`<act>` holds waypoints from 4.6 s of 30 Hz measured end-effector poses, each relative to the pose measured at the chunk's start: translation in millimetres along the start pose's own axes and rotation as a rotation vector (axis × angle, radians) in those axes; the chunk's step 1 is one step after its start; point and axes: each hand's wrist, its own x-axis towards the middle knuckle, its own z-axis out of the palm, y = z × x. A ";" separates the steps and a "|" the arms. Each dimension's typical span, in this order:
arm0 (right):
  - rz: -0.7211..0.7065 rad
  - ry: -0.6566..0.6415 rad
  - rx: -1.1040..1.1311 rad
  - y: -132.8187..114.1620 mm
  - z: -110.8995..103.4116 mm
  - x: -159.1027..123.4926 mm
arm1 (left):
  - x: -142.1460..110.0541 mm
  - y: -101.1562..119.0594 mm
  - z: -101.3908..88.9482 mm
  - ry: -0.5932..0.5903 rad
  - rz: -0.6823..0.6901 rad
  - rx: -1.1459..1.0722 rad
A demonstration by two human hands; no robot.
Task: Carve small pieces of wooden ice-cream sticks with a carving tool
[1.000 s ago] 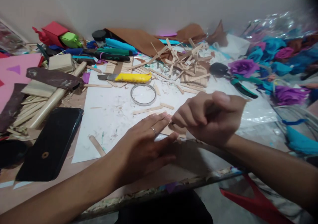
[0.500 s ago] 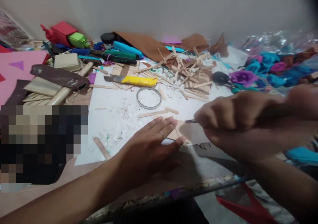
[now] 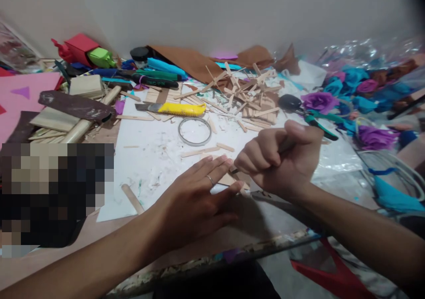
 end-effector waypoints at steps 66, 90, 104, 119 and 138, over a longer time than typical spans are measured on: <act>-0.229 0.161 -0.149 -30.8 32.7 -9.6 | -1.0 -3.9 10.0 0.078 0.040 0.081; 0.095 0.217 0.108 0.2 -22.9 12.0 | -6.3 -3.8 -3.2 0.044 -0.003 0.127; -0.032 0.097 -0.544 -3.7 -46.4 12.1 | 1.7 3.9 -12.5 0.059 -0.034 0.127; 0.015 -0.230 -1.163 -41.2 -52.7 6.9 | 2.1 5.9 -13.5 0.176 0.188 -0.086; -0.037 -0.426 -0.946 -25.8 -84.2 -21.8 | 2.9 10.3 -2.3 0.166 -0.027 -0.254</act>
